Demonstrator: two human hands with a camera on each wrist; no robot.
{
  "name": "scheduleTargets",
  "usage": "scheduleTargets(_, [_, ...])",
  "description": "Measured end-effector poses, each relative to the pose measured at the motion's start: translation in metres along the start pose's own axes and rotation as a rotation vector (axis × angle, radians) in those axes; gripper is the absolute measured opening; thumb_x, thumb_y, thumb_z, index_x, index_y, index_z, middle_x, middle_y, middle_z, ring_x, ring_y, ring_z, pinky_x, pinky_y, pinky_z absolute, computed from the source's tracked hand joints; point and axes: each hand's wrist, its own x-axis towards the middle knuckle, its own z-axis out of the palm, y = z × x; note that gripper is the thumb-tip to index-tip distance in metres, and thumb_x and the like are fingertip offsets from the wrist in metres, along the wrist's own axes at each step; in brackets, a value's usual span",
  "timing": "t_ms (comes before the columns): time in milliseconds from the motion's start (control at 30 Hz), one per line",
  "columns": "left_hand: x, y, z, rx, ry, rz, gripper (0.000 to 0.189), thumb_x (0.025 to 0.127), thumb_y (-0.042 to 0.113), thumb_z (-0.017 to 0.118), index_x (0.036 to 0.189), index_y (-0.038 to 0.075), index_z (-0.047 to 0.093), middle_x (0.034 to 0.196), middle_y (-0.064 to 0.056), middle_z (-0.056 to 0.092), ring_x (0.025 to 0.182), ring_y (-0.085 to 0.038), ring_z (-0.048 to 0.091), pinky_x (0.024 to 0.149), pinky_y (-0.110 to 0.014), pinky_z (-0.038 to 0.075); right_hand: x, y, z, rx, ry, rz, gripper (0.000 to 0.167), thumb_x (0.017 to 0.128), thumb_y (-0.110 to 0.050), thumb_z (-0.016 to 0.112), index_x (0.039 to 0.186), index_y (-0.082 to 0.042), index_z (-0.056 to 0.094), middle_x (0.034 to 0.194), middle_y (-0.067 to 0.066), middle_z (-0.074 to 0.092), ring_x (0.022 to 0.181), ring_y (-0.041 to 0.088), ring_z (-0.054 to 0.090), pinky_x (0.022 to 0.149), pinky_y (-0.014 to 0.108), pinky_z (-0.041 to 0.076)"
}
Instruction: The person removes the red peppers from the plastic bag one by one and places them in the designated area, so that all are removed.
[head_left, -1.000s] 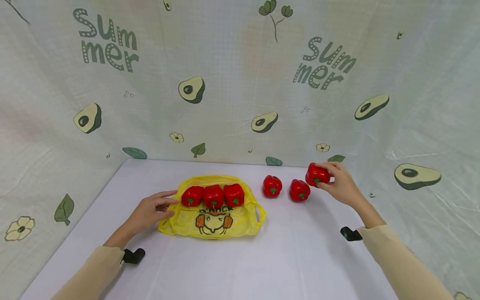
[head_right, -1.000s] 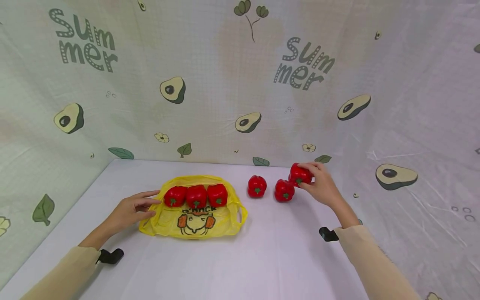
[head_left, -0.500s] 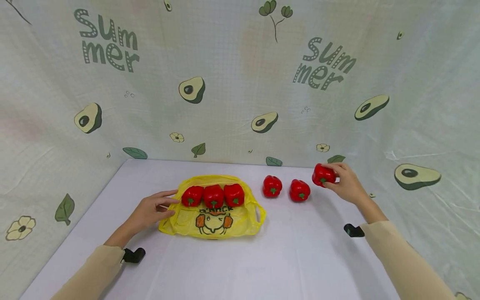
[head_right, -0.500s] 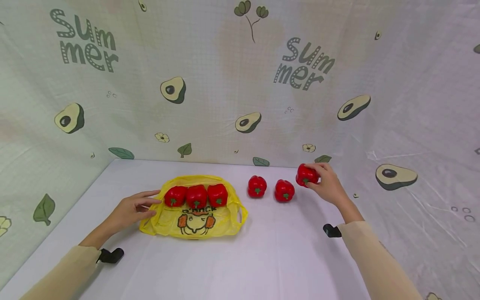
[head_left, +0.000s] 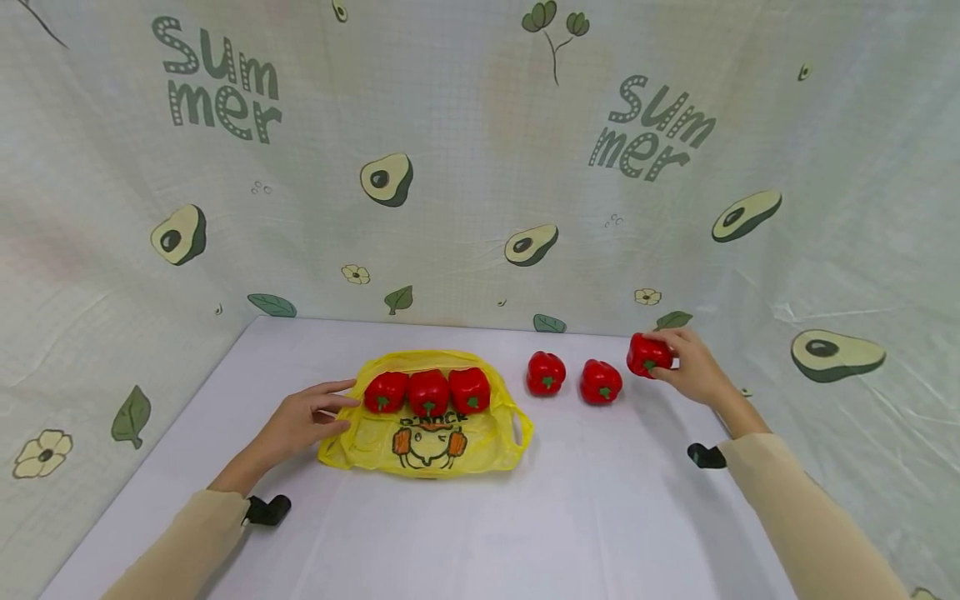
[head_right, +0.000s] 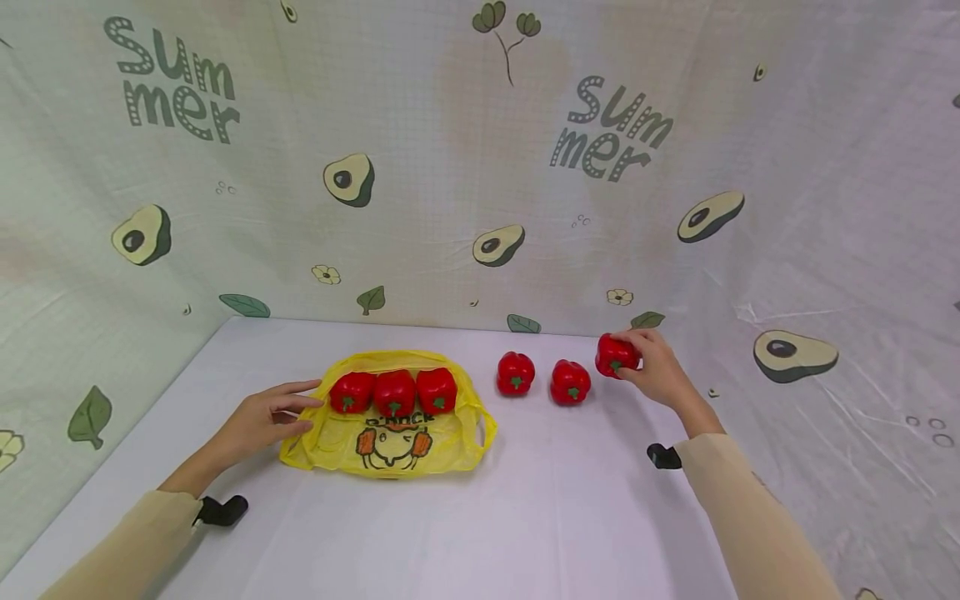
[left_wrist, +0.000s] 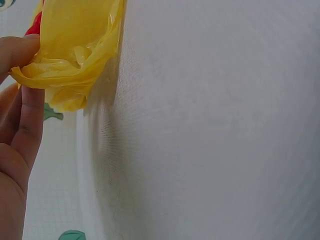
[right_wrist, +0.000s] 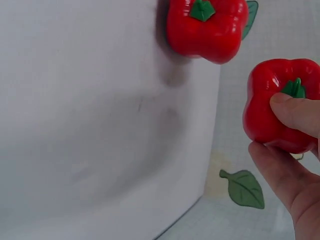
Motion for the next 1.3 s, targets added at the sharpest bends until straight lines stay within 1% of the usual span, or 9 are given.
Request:
scheduleTargets(267, [0.0, -0.001, 0.001, -0.003, 0.002, 0.003, 0.037, 0.09, 0.009, 0.086, 0.126, 0.014, 0.079, 0.154, -0.009, 0.059, 0.105, -0.021, 0.071, 0.085, -0.018, 0.058, -0.006, 0.012, 0.007, 0.003, -0.05, 0.022, 0.062, 0.09, 0.009, 0.078, 0.147, -0.001, 0.056, 0.146, 0.029, 0.046, 0.127, 0.051, 0.049, 0.093, 0.067, 0.057])
scheduleTargets(400, [-0.001, -0.001, 0.001, -0.011, 0.001, -0.001, 0.038, 0.089, 0.009, 0.086, 0.126, 0.014, 0.079, 0.154, -0.008, 0.06, 0.104, -0.02, 0.072, 0.085, -0.018, 0.059, -0.01, 0.018, 0.01, 0.005, -0.071, 0.053, 0.062, 0.09, 0.008, 0.078, 0.147, -0.002, 0.056, 0.146, 0.029, 0.046, 0.128, 0.051, 0.049, 0.094, 0.066, 0.057])
scheduleTargets(600, [-0.001, -0.001, 0.0, -0.019, 0.0, 0.003, 0.038, 0.089, 0.009, 0.086, 0.126, 0.014, 0.079, 0.154, -0.008, 0.059, 0.104, -0.02, 0.072, 0.084, -0.019, 0.059, -0.014, 0.026, 0.014, 0.002, -0.096, 0.085, 0.062, 0.091, 0.006, 0.078, 0.147, -0.003, 0.056, 0.146, 0.03, 0.047, 0.129, 0.051, 0.049, 0.098, 0.068, 0.055])
scheduleTargets(767, [-0.001, -0.001, 0.0, -0.019, -0.002, 0.009, 0.037, 0.089, 0.008, 0.086, 0.126, 0.013, 0.079, 0.154, -0.009, 0.059, 0.105, -0.02, 0.072, 0.085, -0.019, 0.059, -0.017, 0.026, 0.015, 0.019, -0.116, 0.088, 0.06, 0.091, 0.006, 0.078, 0.146, -0.002, 0.057, 0.144, 0.031, 0.047, 0.128, 0.051, 0.049, 0.1, 0.069, 0.052])
scheduleTargets(1067, [-0.001, 0.0, -0.001, -0.018, -0.003, 0.014, 0.038, 0.089, 0.008, 0.086, 0.126, 0.013, 0.079, 0.154, -0.009, 0.059, 0.104, -0.02, 0.072, 0.085, -0.019, 0.059, -0.02, 0.034, 0.024, 0.009, -0.117, 0.066, 0.061, 0.088, 0.008, 0.08, 0.145, -0.002, 0.058, 0.142, 0.029, 0.052, 0.129, 0.049, 0.05, 0.098, 0.067, 0.055])
scheduleTargets(1300, [-0.001, 0.002, -0.001, -0.022, 0.004, 0.019, 0.037, 0.089, 0.008, 0.086, 0.126, 0.012, 0.079, 0.154, -0.011, 0.059, 0.104, -0.02, 0.072, 0.085, -0.018, 0.059, -0.022, 0.036, 0.029, 0.012, -0.136, 0.073, 0.061, 0.089, 0.007, 0.08, 0.145, -0.002, 0.058, 0.141, 0.029, 0.053, 0.129, 0.05, 0.05, 0.099, 0.068, 0.054])
